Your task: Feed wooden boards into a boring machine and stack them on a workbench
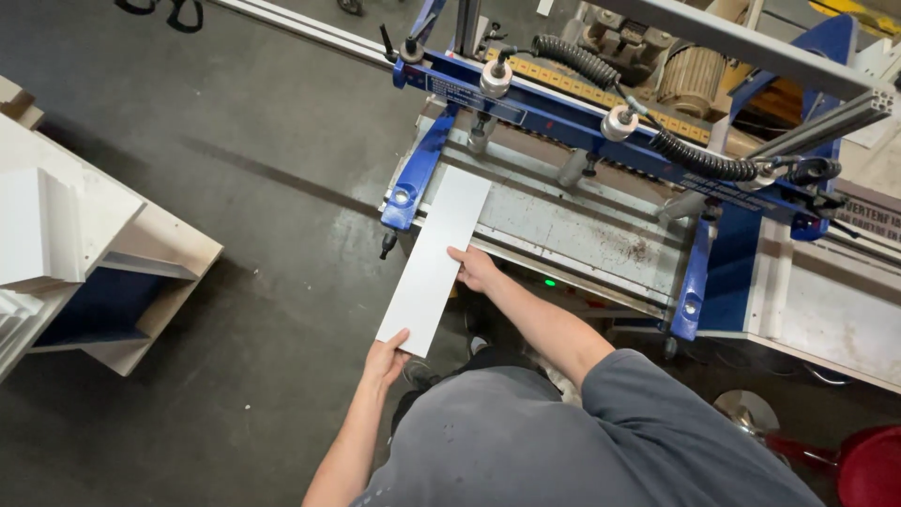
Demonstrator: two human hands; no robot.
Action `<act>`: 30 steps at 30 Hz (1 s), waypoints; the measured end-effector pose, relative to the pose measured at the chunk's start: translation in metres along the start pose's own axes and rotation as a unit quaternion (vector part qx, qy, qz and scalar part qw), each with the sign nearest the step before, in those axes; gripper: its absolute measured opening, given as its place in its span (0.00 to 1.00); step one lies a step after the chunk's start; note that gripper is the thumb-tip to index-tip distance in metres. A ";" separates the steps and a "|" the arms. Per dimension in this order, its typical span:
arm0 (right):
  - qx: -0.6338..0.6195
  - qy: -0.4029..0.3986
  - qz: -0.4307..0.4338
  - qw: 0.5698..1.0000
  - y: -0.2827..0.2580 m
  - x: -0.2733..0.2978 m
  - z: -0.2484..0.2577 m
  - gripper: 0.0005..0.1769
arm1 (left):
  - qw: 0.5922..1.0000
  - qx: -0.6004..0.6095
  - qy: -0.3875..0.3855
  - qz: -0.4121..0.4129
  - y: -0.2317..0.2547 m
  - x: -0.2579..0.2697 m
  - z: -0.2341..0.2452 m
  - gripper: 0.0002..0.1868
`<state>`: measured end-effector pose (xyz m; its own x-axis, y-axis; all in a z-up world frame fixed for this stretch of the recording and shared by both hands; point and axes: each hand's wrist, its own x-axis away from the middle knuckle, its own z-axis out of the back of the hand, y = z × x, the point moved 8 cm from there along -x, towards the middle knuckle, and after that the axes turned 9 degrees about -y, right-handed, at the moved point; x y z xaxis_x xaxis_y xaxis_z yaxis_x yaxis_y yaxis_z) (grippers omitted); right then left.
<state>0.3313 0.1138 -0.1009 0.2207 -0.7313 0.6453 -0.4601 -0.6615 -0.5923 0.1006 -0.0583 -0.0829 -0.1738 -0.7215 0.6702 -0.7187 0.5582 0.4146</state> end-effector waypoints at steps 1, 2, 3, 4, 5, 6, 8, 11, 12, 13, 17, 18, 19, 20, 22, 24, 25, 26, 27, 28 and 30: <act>0.000 0.000 0.000 1.000 -0.011 0.002 -0.005 0.34 | 1.000 0.000 0.000 0.000 0.001 -0.005 -0.004 0.29; 0.061 0.018 -0.005 0.998 -0.022 0.006 -0.006 0.34 | 1.000 0.013 0.001 0.000 0.000 -0.010 -0.007 0.28; 0.123 0.036 -0.010 0.992 -0.034 0.009 -0.007 0.35 | 1.000 0.026 0.003 0.001 -0.002 -0.015 -0.010 0.26; 0.123 0.038 -0.011 0.992 -0.040 0.010 -0.007 0.35 | 1.000 0.026 0.003 0.003 -0.003 -0.020 -0.011 0.26; 0.235 0.072 -0.007 0.969 -0.051 0.012 -0.004 0.33 | 1.000 0.025 0.001 0.002 -0.004 -0.026 -0.012 0.26; 0.344 0.105 -0.003 0.933 -0.063 0.013 -0.003 0.32 | 1.000 0.023 -0.001 0.000 -0.004 -0.032 -0.014 0.25; 0.419 0.123 0.019 0.899 -0.090 0.035 -0.018 0.36 | 1.000 0.019 0.007 -0.004 0.000 -0.041 -0.020 0.28; 0.458 0.139 0.044 0.877 -0.117 0.060 -0.046 0.42 | 1.000 0.022 0.013 -0.013 0.001 -0.066 -0.024 0.31; 0.423 0.136 0.048 0.895 -0.122 0.067 -0.056 0.45 | 0.999 0.028 0.012 -0.019 0.002 -0.076 -0.025 0.31; 0.424 0.137 0.047 0.894 -0.128 0.070 -0.061 0.45 | 0.999 0.029 0.012 -0.018 0.005 -0.079 -0.034 0.31; 0.329 0.089 0.100 0.935 -0.149 0.066 -0.078 0.44 | 0.998 0.013 0.036 -0.043 0.025 -0.093 -0.063 0.35; 0.322 0.073 0.104 0.938 -0.153 0.061 -0.080 0.47 | 0.998 0.000 0.044 -0.053 0.032 -0.098 -0.070 0.35; 0.323 0.074 0.105 0.938 -0.159 0.050 -0.076 0.47 | 0.998 0.001 0.043 -0.053 0.036 -0.101 -0.078 0.35; 0.345 0.086 0.094 0.930 -0.161 0.042 -0.070 0.47 | 0.998 -0.006 0.051 -0.042 0.037 -0.102 -0.084 0.34; 0.366 0.100 0.084 0.921 -0.162 0.021 -0.057 0.48 | 0.998 -0.014 0.058 -0.030 0.035 -0.112 -0.085 0.34; 0.371 0.104 0.086 0.919 -0.158 -0.002 -0.039 0.51 | 0.995 -0.075 0.066 0.007 0.023 -0.131 -0.076 0.33; 0.371 0.107 0.086 0.918 -0.164 -0.004 -0.038 0.51 | 0.995 -0.076 0.064 0.009 0.024 -0.140 -0.077 0.33; 0.389 0.112 0.079 0.911 -0.167 -0.006 -0.039 0.52 | 0.993 -0.105 0.055 0.028 0.023 -0.148 -0.077 0.33; 0.407 0.116 0.072 0.903 -0.170 -0.008 -0.039 0.53 | 0.989 -0.135 0.045 0.047 0.022 -0.155 -0.077 0.34; 0.407 0.117 0.071 0.903 -0.174 -0.012 -0.041 0.53 | 0.989 -0.135 0.044 0.048 0.028 -0.153 -0.088 0.34; 0.443 0.122 0.051 0.887 -0.178 -0.020 -0.043 0.58 | 0.985 -0.159 0.032 0.051 0.040 -0.148 -0.109 0.36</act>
<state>0.3722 0.2530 0.0123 -0.0250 -0.8090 0.5873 0.4121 -0.5436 -0.7312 0.1711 0.1156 -0.0988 -0.1849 -0.6333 0.7515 -0.4498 0.7344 0.5083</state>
